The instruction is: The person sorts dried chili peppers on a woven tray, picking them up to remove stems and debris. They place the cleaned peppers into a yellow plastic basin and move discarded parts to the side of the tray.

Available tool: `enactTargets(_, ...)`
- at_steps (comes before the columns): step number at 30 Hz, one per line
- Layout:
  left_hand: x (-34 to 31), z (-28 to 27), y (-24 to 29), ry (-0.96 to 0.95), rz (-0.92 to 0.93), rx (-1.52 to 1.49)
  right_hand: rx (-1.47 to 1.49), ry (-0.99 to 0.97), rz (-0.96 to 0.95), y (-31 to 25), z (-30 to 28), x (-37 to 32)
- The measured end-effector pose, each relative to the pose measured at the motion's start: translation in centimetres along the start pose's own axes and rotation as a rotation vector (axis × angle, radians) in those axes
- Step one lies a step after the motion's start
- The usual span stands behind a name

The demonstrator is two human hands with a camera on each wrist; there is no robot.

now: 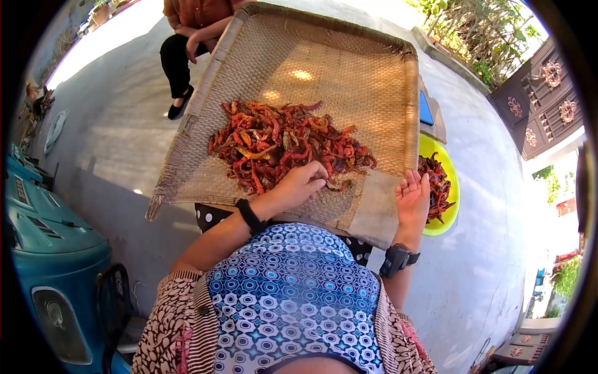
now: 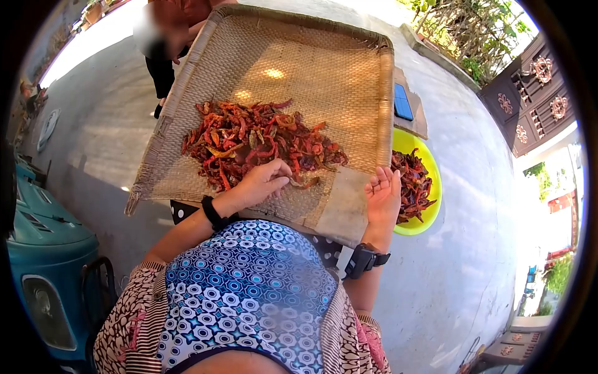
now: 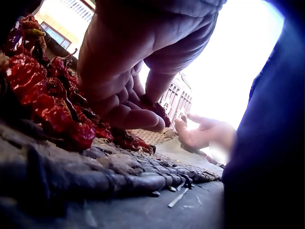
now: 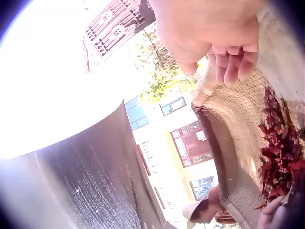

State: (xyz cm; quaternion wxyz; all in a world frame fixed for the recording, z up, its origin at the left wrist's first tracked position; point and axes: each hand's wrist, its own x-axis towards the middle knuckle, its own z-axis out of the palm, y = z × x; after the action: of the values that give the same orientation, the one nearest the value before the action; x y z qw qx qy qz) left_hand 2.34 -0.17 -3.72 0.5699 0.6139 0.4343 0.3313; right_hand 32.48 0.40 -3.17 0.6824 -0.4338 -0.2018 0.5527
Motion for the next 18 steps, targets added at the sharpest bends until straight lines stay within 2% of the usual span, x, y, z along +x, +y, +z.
enactTargets(1, 0.0, 0.0, 0.2, -0.007, -0.028, 0.002, -0.041, -0.033, 0.071, -0.1, -0.3, -0.3)
enactTargets(2, 0.1, 0.0, 0.1, -0.018, -0.002, 0.007, -0.249, -0.083, 0.063, 0.6, -0.4, -0.9)
enactTargets(5, 0.3, 0.1, -0.7, -0.048, 0.054, 0.035, -0.741, -0.409, 0.197, 1.6, 3.5, -3.8)
enactTargets(8, 0.4, 0.0, -0.8, -0.057, 0.076, 0.075, -0.820, -0.596, 0.177, 4.4, 5.2, -4.4)
enactTargets(10, 0.3, -0.1, -0.9, -0.045, 0.080, 0.079, -0.767, -0.591, 0.200, 5.2, 5.3, -4.0)
enactTargets(13, 0.3, -0.6, -0.8, -0.161, 0.007, -0.001, -0.697, -0.583, 0.209, 5.5, 4.8, -3.6)
enactTargets(16, 0.3, -0.3, -0.9, -0.211, 0.008, -0.103, -0.691, -0.557, 0.213, 4.3, 4.7, -4.2)
enactTargets(18, 0.2, 0.0, -0.6, -0.172, 0.012, -0.097, -0.670, -0.490, 0.163, 3.5, 4.1, -4.0)
